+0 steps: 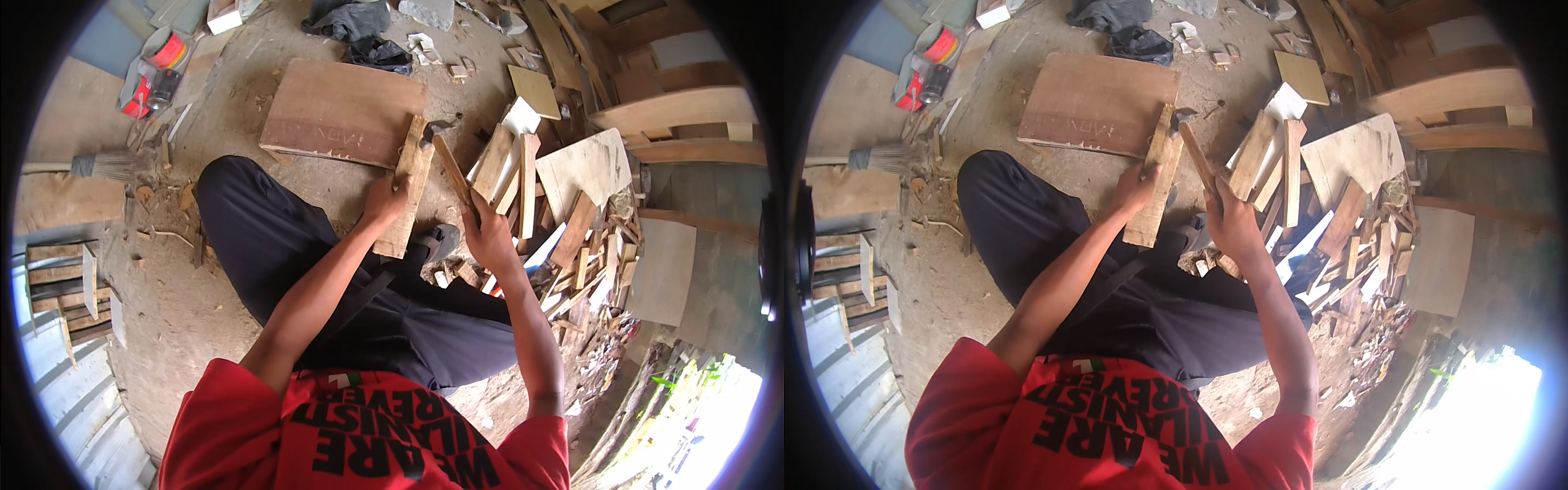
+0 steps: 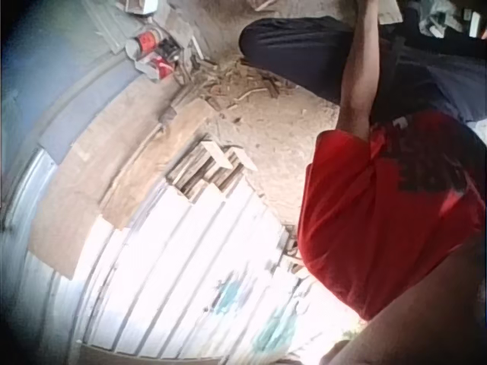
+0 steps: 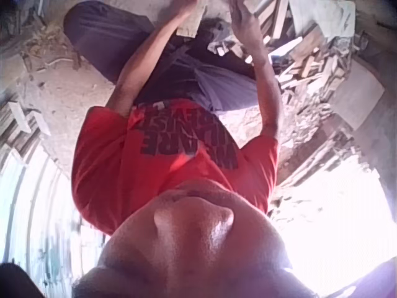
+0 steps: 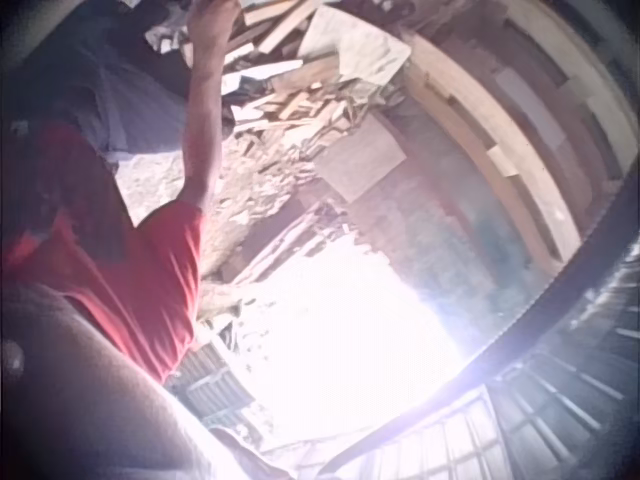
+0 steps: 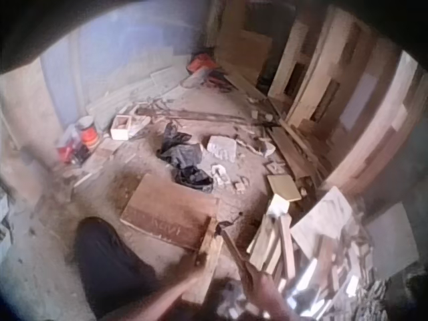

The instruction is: The person sits on the floor and uses a hammer to break a piece of wood into smaller pieces. They repeatedly strike the wood, which is placed on a larger board, until it splits.

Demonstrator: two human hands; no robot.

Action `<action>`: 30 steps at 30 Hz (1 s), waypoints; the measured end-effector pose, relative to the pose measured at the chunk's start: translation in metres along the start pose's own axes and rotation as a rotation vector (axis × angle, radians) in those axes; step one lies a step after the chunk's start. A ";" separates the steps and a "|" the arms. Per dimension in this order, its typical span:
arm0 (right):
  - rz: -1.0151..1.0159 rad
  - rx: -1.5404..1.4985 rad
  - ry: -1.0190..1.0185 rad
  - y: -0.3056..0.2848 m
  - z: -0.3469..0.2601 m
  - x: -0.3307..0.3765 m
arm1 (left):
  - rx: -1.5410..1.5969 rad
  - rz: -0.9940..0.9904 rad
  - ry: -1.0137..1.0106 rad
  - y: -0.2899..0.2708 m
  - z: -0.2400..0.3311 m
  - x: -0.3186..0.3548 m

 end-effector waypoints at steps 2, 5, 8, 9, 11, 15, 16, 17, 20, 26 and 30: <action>0.024 -0.130 0.150 0.000 0.006 0.003 | 0.405 -0.017 -0.088 0.005 -0.011 0.001; 0.143 -0.349 0.361 0.006 0.007 0.023 | 0.831 -0.081 -0.131 0.005 -0.014 -0.008; 0.124 -0.630 0.564 -0.010 -0.009 0.040 | 1.326 -0.532 -0.192 -0.006 0.008 -0.004; 0.095 -0.612 0.565 -0.020 -0.019 0.043 | 1.312 -0.625 -0.125 -0.012 0.014 -0.005; 0.003 -0.376 0.468 -0.041 -0.036 0.047 | 1.236 -0.735 -0.057 -0.022 0.026 -0.002; -0.004 -0.260 0.324 -0.055 -0.056 0.066 | 1.076 -0.802 -0.010 -0.025 0.060 0.012; -0.006 -0.257 0.352 -0.055 -0.057 0.067 | 1.059 -0.809 0.010 -0.025 0.062 0.014; 0.015 -0.253 0.365 -0.056 -0.059 0.068 | 1.028 -0.819 -0.008 -0.025 0.059 0.016; 0.080 -0.235 0.396 -0.058 -0.053 0.070 | 0.852 -0.731 0.007 -0.018 0.053 0.020; 0.146 -0.140 0.351 -0.058 -0.046 0.068 | 0.914 -0.905 -0.055 -0.017 0.056 0.032; 0.111 -0.030 0.350 -0.059 -0.053 0.071 | 0.758 -0.798 -0.099 -0.018 0.043 0.035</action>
Point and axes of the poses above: each hand's wrist, its own x-axis away from the middle knuckle, its own y-axis out of the palm, z = x × y, the point moved 5 cm from there along -x, towards the middle knuckle, and after that the axes turned 2 degrees about -z, right-handed, at the moved point
